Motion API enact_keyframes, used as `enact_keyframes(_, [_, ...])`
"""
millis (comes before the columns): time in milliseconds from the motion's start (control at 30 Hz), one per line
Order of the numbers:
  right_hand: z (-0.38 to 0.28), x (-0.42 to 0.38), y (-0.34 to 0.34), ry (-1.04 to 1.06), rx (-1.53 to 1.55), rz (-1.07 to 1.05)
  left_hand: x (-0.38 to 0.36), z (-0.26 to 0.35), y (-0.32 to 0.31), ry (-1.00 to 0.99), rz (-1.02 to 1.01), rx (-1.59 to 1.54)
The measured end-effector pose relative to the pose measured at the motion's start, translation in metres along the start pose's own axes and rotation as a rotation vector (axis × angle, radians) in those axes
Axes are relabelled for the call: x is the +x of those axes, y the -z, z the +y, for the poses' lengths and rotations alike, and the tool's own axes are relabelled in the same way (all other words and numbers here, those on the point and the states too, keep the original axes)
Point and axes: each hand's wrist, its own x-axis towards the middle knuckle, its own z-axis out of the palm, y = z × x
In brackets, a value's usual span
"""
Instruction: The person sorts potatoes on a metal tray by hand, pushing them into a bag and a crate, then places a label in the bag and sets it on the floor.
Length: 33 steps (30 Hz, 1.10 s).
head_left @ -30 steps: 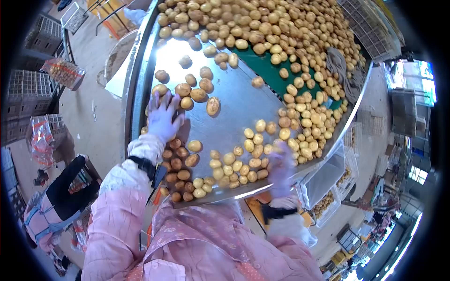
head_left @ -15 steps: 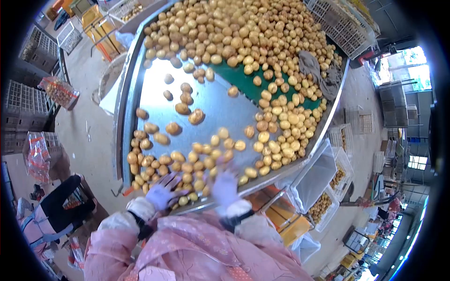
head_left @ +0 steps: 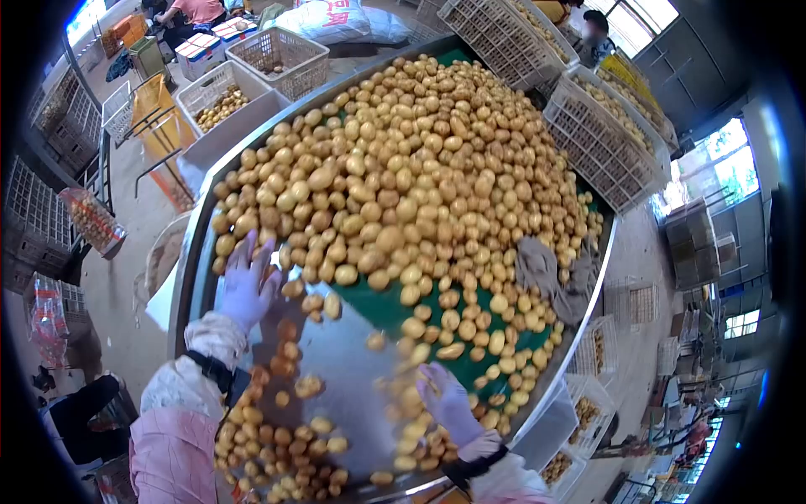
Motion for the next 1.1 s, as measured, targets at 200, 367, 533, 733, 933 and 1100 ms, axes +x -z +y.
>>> enact_keyframes(200, [-0.134,0.376,0.116,0.684,-0.481,0.225,0.206,0.025,-0.037,0.080,-0.165,0.164])
enact_keyframes(367, [-0.128,0.526,0.036,0.407,-0.712,-0.040,0.292,-0.006,-0.083,0.113,-0.214,-0.328])
enact_keyframes(533, [-0.146,0.502,-0.003,0.334,-0.924,-0.198,0.312,0.023,-0.074,0.298,-0.445,-0.629])
enact_keyframes(733, [-0.168,0.402,-0.015,0.248,-0.836,-0.698,0.206,0.049,-0.102,0.182,-0.559,-0.813])
enact_keyframes(933, [-0.099,0.252,0.043,0.189,-0.950,-0.509,0.030,0.087,-0.062,-0.283,-0.436,-0.182])
enact_keyframes(1100, [-0.061,0.119,0.043,-0.119,-0.910,-0.118,-0.134,0.092,-0.036,-0.150,-0.324,-0.072])
